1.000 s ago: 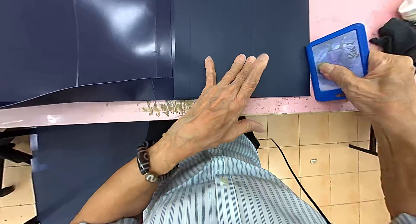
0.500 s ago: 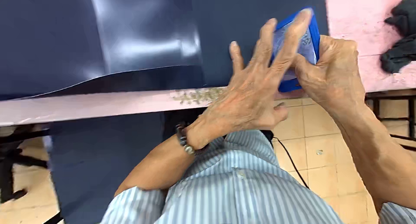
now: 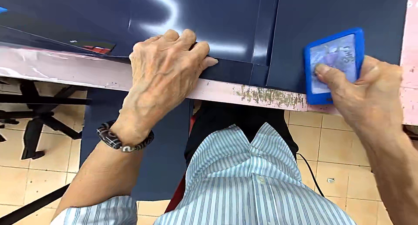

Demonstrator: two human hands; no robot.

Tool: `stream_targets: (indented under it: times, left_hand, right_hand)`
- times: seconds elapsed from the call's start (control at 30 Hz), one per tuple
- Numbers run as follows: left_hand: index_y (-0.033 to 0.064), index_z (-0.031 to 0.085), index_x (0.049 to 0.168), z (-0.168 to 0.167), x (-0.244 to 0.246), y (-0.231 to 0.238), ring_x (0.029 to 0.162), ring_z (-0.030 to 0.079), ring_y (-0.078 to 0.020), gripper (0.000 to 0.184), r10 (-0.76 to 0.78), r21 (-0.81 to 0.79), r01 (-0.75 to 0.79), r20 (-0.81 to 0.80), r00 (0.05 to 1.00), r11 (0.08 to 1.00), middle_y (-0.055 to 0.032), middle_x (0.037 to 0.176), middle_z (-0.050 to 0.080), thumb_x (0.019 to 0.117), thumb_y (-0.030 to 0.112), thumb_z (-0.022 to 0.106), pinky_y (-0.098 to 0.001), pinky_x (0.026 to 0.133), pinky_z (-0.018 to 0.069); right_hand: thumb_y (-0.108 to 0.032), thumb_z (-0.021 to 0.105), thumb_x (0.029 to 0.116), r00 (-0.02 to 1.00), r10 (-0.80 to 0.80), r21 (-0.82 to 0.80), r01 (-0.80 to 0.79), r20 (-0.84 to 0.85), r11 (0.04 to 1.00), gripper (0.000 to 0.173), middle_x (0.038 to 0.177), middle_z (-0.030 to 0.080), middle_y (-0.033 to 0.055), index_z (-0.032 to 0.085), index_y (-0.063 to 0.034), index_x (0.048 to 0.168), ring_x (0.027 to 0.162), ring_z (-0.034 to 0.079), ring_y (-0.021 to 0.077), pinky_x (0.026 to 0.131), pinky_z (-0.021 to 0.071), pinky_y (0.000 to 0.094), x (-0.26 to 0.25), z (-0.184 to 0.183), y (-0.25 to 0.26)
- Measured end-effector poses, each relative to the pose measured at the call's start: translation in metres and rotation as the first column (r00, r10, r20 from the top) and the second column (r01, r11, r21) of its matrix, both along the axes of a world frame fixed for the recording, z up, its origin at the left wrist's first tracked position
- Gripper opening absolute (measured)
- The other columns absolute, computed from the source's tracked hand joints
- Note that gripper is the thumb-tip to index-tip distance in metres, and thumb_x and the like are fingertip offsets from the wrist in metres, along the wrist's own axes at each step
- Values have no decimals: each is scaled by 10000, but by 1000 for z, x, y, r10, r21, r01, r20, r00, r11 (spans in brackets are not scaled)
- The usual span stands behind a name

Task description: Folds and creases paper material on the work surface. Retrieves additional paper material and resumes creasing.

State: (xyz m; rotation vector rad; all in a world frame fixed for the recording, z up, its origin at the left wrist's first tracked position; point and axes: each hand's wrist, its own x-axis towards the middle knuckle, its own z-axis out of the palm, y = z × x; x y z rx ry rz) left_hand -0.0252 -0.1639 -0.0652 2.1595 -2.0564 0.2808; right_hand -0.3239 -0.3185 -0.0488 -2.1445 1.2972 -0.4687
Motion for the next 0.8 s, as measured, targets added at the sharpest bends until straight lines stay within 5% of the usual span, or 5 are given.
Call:
stream_targets:
  times: [0.33, 0.5, 0.57, 0.7, 0.8]
  left_hand:
    - [61, 655, 948, -5, 3, -11, 921, 678, -379, 420, -62, -63, 56, -91, 994, 996, -161, 954, 684, 1080, 381, 418, -530, 659, 467]
    - [95, 675, 1119, 10, -18, 11, 794, 675, -316, 256, -135, -46, 130, -125, 983, 990, -111, 946, 687, 1062, 274, 501, -461, 597, 491]
    - [65, 668, 1208, 30, -4, 40, 919, 702, -342, 308, -95, -8, 95, -61, 994, 995, -151, 1042, 719, 1070, 261, 476, -506, 752, 525]
    - [32, 681, 1066, 37, 55, 82, 1130, 678, -376, 443, 29, 30, -28, -32, 999, 999, -166, 1096, 733, 1097, 340, 365, -651, 1065, 381]
    - [35, 672, 1019, 17, 75, 65, 926, 688, -370, 435, 29, 68, -22, -99, 995, 997, -169, 963, 703, 1083, 339, 368, -581, 834, 486]
  right_hand:
    - [-501, 566, 1011, 979, 203, -9, -203, -8, 979, 426, 775, 646, 91, 631, -80, 1030, 674, 651, 260, 555, 479, 500, 63, -10, 16]
    - [-500, 601, 986, 976, 219, -33, -219, -7, 975, 476, 877, 687, 95, 652, -49, 1128, 765, 688, 168, 686, 558, 444, 26, -13, -9]
    - [-532, 582, 970, 976, 216, -43, -216, -1, 975, 507, 879, 672, 48, 648, -55, 1129, 773, 664, 65, 704, 550, 335, 17, -18, -17]
    - [-554, 560, 973, 951, 310, -74, -310, -11, 948, 552, 925, 683, 60, 630, -45, 1173, 825, 677, 57, 744, 558, 314, 18, -20, -24]
    - [-475, 504, 1037, 807, 580, -266, -587, -113, 765, 525, 756, 632, 165, 626, 36, 1032, 665, 642, 272, 576, 484, 486, 30, -10, -28]
